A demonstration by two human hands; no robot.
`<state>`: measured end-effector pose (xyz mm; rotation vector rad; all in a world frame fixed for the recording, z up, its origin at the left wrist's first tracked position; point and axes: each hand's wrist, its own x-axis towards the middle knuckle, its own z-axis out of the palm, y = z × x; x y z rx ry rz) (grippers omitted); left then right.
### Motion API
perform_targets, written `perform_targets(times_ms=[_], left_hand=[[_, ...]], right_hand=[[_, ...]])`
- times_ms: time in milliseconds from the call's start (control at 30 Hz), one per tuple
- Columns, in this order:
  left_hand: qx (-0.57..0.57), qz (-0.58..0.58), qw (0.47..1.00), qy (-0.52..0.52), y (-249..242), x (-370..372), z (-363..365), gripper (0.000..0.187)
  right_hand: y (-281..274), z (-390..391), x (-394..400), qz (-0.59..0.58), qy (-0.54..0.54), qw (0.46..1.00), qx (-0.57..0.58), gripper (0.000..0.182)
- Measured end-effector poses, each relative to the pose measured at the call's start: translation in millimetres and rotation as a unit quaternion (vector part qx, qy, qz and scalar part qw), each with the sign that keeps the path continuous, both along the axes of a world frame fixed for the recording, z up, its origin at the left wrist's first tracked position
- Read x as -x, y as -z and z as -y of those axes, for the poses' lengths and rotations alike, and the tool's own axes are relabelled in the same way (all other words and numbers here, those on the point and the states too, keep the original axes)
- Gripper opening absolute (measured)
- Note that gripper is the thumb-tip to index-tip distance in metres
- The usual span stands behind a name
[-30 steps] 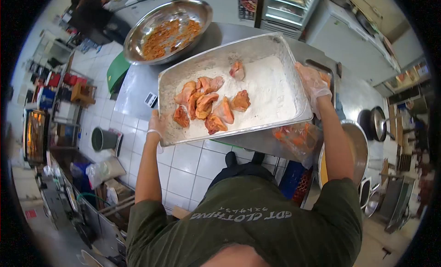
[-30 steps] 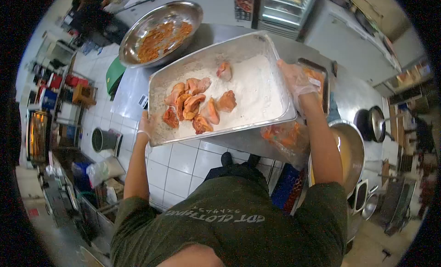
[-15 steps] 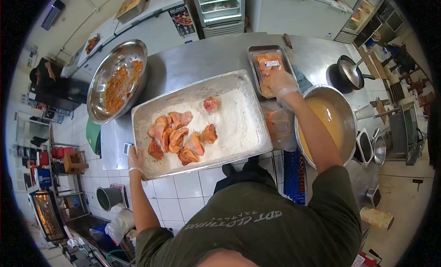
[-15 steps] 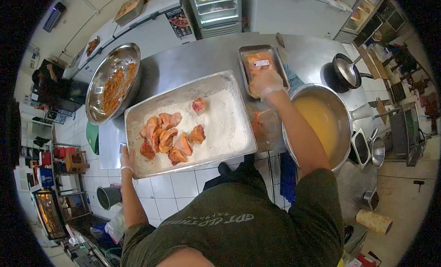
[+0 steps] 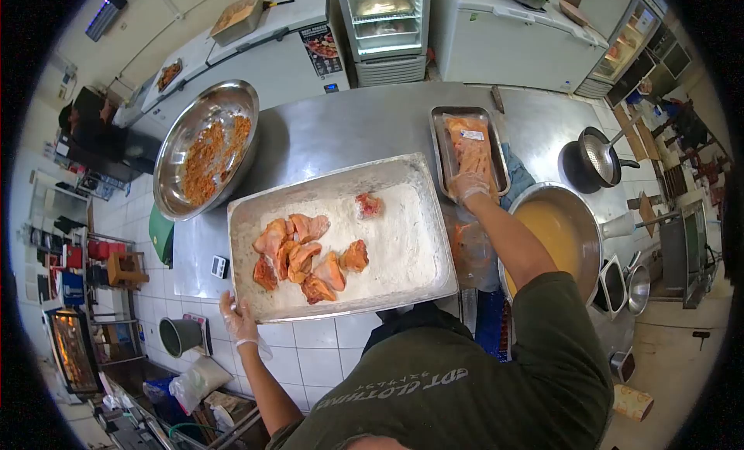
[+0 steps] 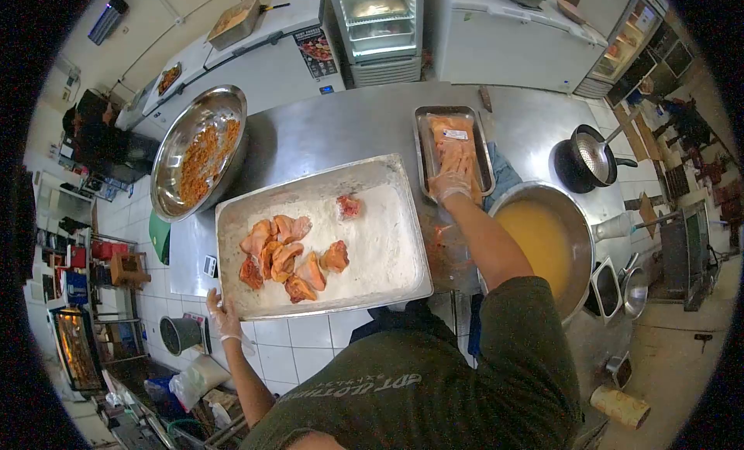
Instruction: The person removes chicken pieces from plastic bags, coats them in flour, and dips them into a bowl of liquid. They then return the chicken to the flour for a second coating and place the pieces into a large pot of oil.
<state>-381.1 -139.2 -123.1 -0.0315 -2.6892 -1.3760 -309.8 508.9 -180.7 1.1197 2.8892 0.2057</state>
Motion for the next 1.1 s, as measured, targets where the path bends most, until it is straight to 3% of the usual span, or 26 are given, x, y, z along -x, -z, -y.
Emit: perform_targets(times_ms=[67, 133, 167, 233, 333, 367, 433, 467, 500, 533, 567, 600, 667, 733, 767, 800, 867, 900, 933, 1000, 1100], left_hand=[[0.001, -0.056, 0.998, -0.013, 6.3, -4.7, -0.2, 0.057], [0.045, -0.119, 0.991, -0.032, -4.1, -9.8, -15.0, 0.053], [0.181, -0.21, 0.957, -0.081, -15.3, -6.9, -17.1, 0.052], [0.434, -0.361, 0.808, -0.167, -49.3, -4.7, -26.8, 0.048], [0.363, -0.315, 0.844, -0.237, -98.7, -2.0, -33.0, 0.045], [0.358, -0.321, 0.845, -0.234, -109.6, -0.5, -36.6, 0.046], [0.342, -0.337, 0.848, -0.225, -124.5, 7.5, -46.0, 0.048], [0.33, -0.327, 0.856, -0.226, -123.7, 11.2, -51.5, 0.047], [0.305, -0.334, 0.869, -0.201, -119.4, 14.6, -59.3, 0.047], [0.28, -0.341, 0.88, -0.176, -113.7, 17.6, -68.8, 0.046], [0.253, -0.348, 0.89, -0.151, -110.6, 20.8, -81.5, 0.046], [0.229, -0.405, 0.88, -0.093, -110.8, 22.6, -101.4, 0.046], [0.185, -0.363, 0.91, -0.075, -108.3, 16.6, -148.8, 0.047], [0.125, -0.3, 0.944, -0.05, -122.7, -0.3, -208.0, 0.044], [0.04, -0.215, 0.976, 0.003, -124.2, -7.2, -231.7, 0.046], [-0.05, -0.131, 0.988, 0.056, -123.7, -15.2, -252.5, 0.047], [-0.098, -0.03, 0.98, 0.172, -103.9, -32.6, -291.5, 0.05], [-0.115, 0.217, 0.936, 0.254, -126.1, -43.3, -310.0, 0.054], [-0.187, 0.306, 0.872, 0.335, -138.5, -55.3, -334.4, 0.056], [-0.204, 0.39, 0.772, 0.458, -145.6, -62.0, -371.0, 0.068], [-0.42, 0.538, 0.623, 0.383, -117.9, -60.5, -428.0, 0.08]], right_hand=[[0.0, 3.3, -0.7, -0.002, -0.003, 1.0, 0.03, 0.098], [5.8, -12.9, 5.4, -0.006, 0.007, 0.987, 0.162, 0.088], [4.9, -18.2, 5.4, 0.002, -0.028, 0.983, 0.182, 0.081], [-7.0, -23.6, 3.4, 0.03, -0.128, 0.972, 0.196, 0.067], [-15.9, -36.2, 10.0, -0.002, -0.171, 0.942, 0.287, 0.049], [-22.3, -35.2, 16.3, -0.115, -0.083, 0.895, 0.423, 0.041], [-35.4, -33.5, 29.5, -0.403, 0.08, 0.654, 0.635, 0.026], [-45.7, -39.5, 32.2, -0.367, 0.101, 0.684, 0.622, 0.026], [-24.2, -56.7, 27.0, -0.325, -0.051, 0.798, 0.504, 0.024], [-0.7, -75.0, 21.9, -0.265, -0.186, 0.911, 0.256, 0.022], [23.1, -93.4, 16.9, -0.255, -0.252, 0.933, 0.021, 0.02], [16.3, -80.4, 9.1, -0.256, -0.177, 0.95, 0.027, 0.02], [-24.6, -77.1, 4.7, -0.196, -0.042, 0.973, 0.113, 0.027], [-82.9, -94.6, 13.0, -0.089, -0.026, 0.987, 0.129, 0.03], [-96.3, -101.1, 15.4, -0.031, -0.019, 0.99, 0.136, 0.032], [-99.6, -111.5, 12.2, -0.098, -0.007, 0.979, 0.181, 0.03], [-114.5, -130.3, 14.5, -0.235, 0.018, 0.933, 0.272, 0.028], [-124.2, -134.8, 20.4, -0.303, 0.027, 0.899, 0.316, 0.028], [-137.6, -125.8, 20.3, -0.359, 0.037, 0.858, 0.364, 0.027], [-165.5, -100.5, 11.2, -0.426, 0.05, 0.779, 0.457, 0.029], [-227.2, -53.0, -8.3, -0.439, 0.053, 0.684, 0.58, 0.033]])
